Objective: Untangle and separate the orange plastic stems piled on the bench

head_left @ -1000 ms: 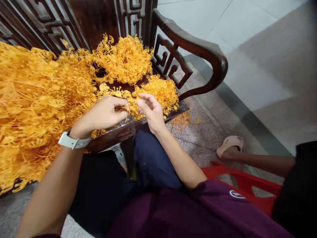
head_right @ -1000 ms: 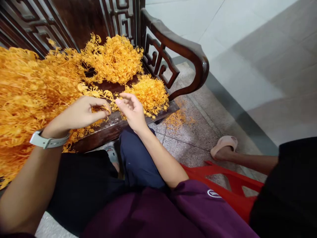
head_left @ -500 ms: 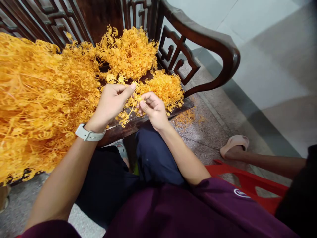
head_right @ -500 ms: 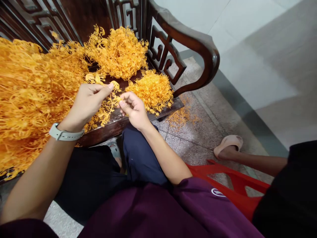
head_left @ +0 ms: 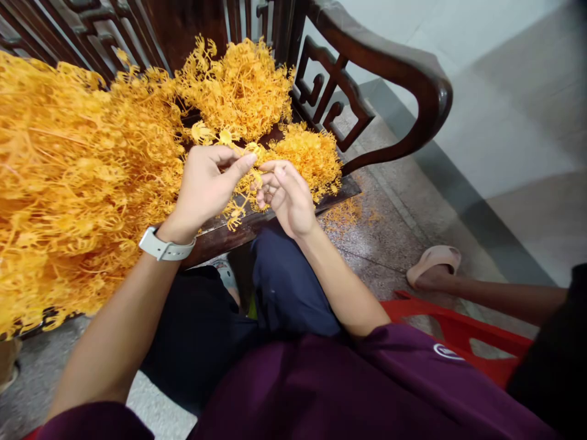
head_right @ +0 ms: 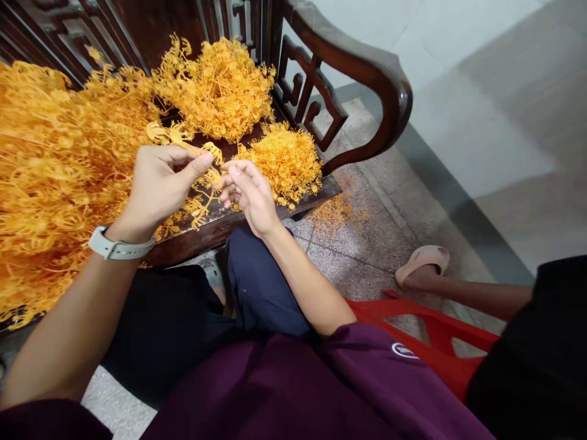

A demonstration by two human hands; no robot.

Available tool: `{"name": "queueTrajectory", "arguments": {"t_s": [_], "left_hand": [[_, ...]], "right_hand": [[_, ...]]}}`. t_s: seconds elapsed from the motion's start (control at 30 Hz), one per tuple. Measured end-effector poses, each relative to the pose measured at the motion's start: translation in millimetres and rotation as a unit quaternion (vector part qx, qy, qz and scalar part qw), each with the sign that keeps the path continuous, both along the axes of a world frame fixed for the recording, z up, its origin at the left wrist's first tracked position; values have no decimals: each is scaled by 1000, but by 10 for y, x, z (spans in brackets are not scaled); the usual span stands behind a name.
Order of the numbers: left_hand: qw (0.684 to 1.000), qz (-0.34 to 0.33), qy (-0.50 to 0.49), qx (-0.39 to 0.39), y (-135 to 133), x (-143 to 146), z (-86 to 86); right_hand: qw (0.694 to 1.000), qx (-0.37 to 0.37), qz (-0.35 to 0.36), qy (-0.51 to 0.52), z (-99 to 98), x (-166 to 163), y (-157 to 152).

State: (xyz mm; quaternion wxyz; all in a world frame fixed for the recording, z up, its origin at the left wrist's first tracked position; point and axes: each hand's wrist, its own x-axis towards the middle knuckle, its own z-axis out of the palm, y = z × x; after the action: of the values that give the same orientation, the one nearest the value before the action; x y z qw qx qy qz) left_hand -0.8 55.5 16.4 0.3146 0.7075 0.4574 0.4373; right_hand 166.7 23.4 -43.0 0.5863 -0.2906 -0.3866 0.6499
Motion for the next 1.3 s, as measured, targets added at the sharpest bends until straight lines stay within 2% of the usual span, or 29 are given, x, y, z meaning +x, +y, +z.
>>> {"name": "queueTrajectory", "arguments": {"t_s": [0.1, 0.3, 0.43, 0.57, 0.7, 0.9, 1.1, 1.3], "left_hand": [[1000, -15, -28, -4, 6, -2, -4], [996, -4, -87, -15, 32, 11, -52], [982, -2, -177, -58, 7, 77, -49], [958, -4, -255, -132, -52, 155, 0], [947, 3, -261, -190, -71, 184, 3], [939, -7, -277, -204, -65, 205, -46], [937, -15, -270, -223, -126, 308, -38], [927, -27, -263, -267, -147, 315, -38]], "right_hand": [[999, 11, -36, -35, -18, -29, 8], [981, 84, -150, -93, -69, -60, 8], [971, 98, -170, -138, -14, -68, -40], [975, 57, -167, -137, 70, -83, -98], [980, 43, -147, -130, 68, -77, -104], [992, 9, -104, -67, 57, -39, -73], [998, 12, -53, 13, 27, -29, -44], [1000, 9, 6, -1, 6, -12, -39]]}}
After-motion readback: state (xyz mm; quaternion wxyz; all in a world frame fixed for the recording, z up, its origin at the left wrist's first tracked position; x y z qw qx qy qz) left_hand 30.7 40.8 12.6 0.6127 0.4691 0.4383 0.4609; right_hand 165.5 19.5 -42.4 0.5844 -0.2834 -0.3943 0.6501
